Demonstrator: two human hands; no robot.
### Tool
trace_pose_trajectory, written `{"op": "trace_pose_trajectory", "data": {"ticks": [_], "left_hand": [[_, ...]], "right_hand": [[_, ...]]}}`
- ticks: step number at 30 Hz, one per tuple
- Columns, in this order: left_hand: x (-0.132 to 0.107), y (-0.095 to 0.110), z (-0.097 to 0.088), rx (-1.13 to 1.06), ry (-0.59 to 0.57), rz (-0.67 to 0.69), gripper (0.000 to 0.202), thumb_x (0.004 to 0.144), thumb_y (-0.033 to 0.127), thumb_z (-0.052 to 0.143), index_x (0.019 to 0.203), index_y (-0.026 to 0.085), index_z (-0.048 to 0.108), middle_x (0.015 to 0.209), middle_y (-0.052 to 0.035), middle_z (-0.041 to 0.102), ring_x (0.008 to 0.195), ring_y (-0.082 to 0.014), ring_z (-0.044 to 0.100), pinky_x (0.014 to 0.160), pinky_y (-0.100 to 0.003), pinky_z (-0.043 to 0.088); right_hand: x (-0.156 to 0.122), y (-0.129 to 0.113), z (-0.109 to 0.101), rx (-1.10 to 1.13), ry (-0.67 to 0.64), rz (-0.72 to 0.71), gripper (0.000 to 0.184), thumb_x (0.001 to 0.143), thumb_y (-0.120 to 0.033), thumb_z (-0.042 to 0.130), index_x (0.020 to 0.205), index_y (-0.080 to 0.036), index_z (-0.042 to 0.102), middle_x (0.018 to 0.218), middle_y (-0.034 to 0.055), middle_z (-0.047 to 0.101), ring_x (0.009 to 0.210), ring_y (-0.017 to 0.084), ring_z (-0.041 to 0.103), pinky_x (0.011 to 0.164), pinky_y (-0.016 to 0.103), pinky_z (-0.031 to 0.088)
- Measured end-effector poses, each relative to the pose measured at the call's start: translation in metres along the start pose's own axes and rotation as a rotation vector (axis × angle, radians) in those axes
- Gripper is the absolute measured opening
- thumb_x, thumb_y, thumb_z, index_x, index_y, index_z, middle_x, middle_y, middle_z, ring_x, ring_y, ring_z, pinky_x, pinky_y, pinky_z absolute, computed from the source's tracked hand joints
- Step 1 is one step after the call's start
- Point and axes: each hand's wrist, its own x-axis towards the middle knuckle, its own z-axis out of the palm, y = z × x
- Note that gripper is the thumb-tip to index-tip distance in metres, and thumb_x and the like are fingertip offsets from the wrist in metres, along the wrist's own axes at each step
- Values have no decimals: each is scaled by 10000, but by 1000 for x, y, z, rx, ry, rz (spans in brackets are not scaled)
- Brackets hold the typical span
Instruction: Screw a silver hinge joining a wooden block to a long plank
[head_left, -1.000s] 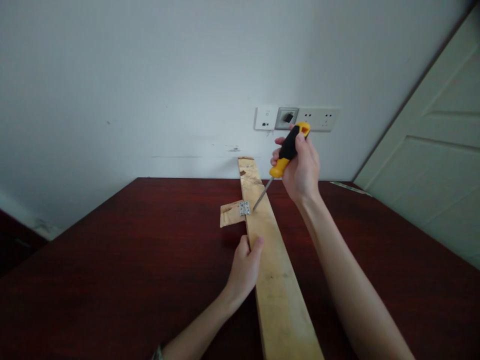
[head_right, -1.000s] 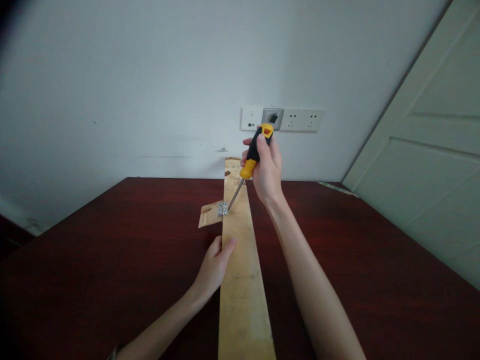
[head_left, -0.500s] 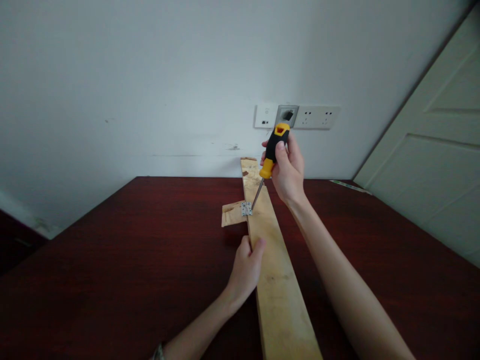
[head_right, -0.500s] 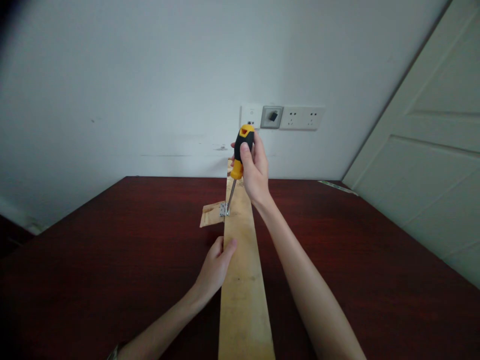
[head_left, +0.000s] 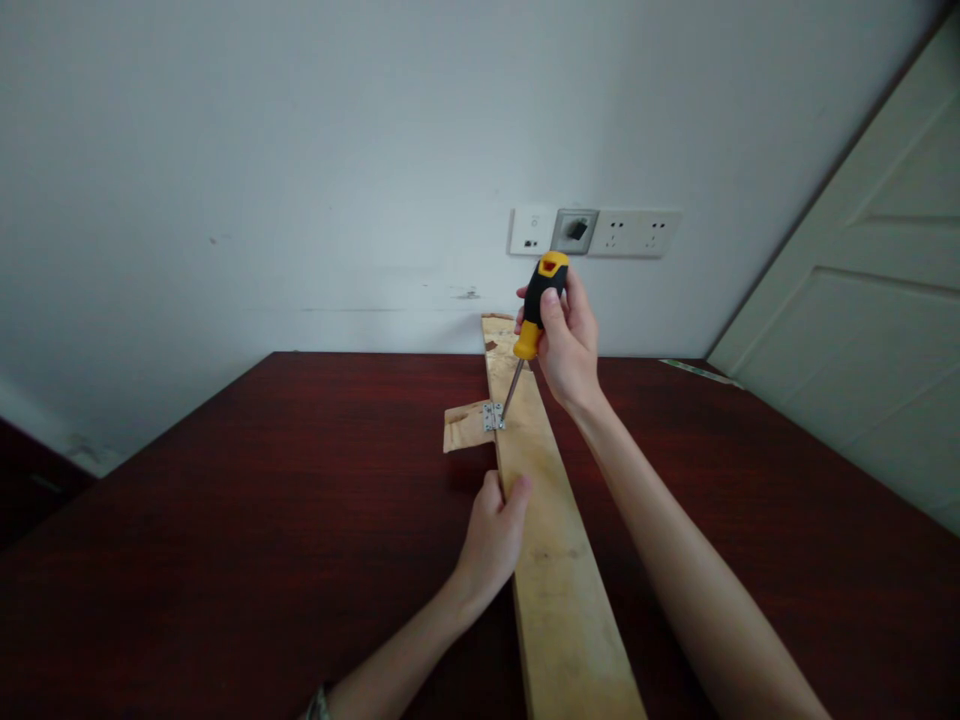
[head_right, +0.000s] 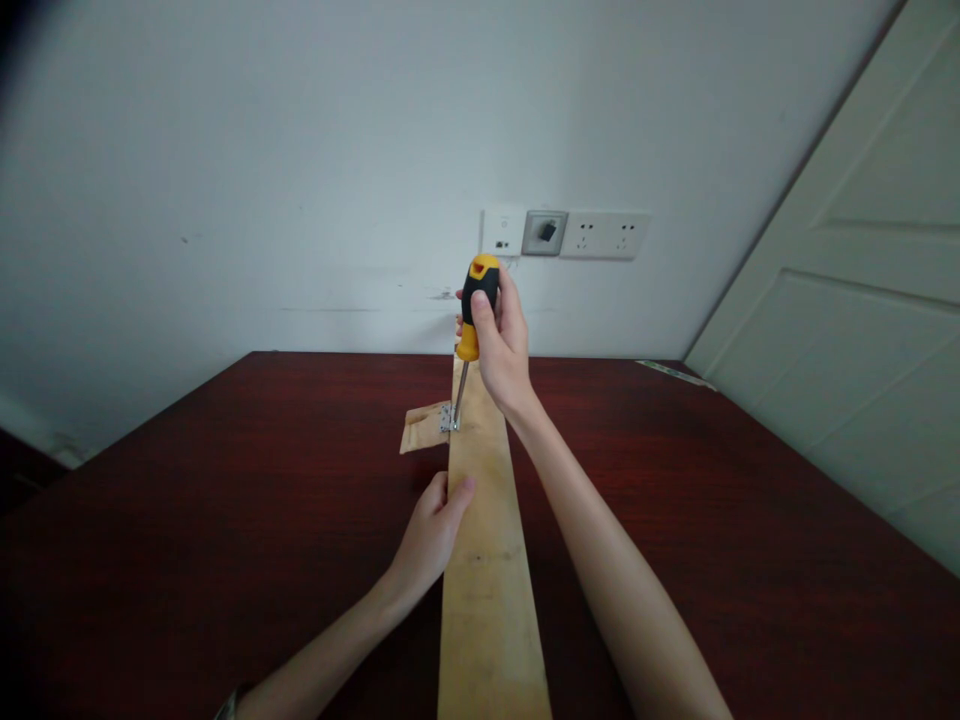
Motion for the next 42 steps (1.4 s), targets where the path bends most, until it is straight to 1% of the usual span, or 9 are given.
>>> {"op": "trace_pose_trajectory", "data": {"ticks": [7, 15, 20, 24, 28, 33, 39, 42], "left_hand": [[-1, 1, -2, 26, 15, 15, 264, 839, 416, 526, 868, 153, 533, 912, -94, 647, 844, -214, 600, 705, -283, 425], [0, 1, 0, 25, 2, 27, 272, 846, 417, 506, 877, 147, 525, 919, -105, 642, 831, -216, 597, 711, -297, 432], [2, -1, -1, 40, 12, 21, 255, 850, 401, 507, 869, 148, 528, 898, -97, 634, 840, -216, 592, 731, -299, 429], [2, -2, -1, 36, 20, 21, 246, 843, 402, 528, 848, 156, 530, 877, -85, 637, 843, -216, 591, 737, -292, 429], [1, -1, -1, 30, 10, 22, 246, 850, 401, 524, 858, 155, 530, 883, -91, 638, 837, -212, 593, 737, -292, 434], [3, -4, -1, 19, 18, 22, 259, 840, 416, 534, 853, 158, 537, 885, -91, 644, 847, -218, 598, 751, -299, 435], [3, -4, -1, 33, 22, 23, 274, 836, 423, 522, 881, 153, 538, 903, -96, 640, 874, -233, 600, 782, -325, 436], [4, -5, -2, 31, 29, 22, 278, 831, 427, 525, 877, 154, 539, 895, -92, 638, 886, -236, 600, 793, -326, 436]], "right_hand": [[0, 1, -1, -33, 11, 26, 404, 835, -522, 539, 1185, -333, 466, 1030, 20, 621, 850, 161, 634, 578, 263, 517], [1, -2, -1, -37, 18, 20, 411, 827, -534, 542, 1183, -340, 476, 1037, 16, 618, 836, 156, 627, 568, 260, 517], [1, 0, -1, -20, 13, 2, 406, 835, -512, 547, 1198, -342, 480, 1001, 14, 619, 835, 151, 629, 599, 258, 519], [0, 2, -1, -35, 17, 19, 414, 835, -519, 544, 1204, -344, 480, 988, 12, 621, 833, 149, 625, 620, 260, 525], [0, 3, -1, -31, 4, 12, 411, 838, -520, 543, 1203, -344, 478, 997, 11, 625, 820, 141, 622, 646, 261, 529], [0, 3, -1, -42, -8, -2, 411, 837, -512, 543, 1207, -344, 479, 1019, 18, 613, 869, 158, 613, 661, 283, 529], [-1, 4, -2, -22, -12, 32, 427, 835, -527, 534, 1212, -340, 463, 1015, 16, 622, 783, 143, 617, 602, 269, 521], [-1, 3, -2, 1, -26, 37, 396, 832, -510, 548, 1178, -326, 491, 1013, 18, 628, 795, 143, 625, 624, 272, 528]]}}
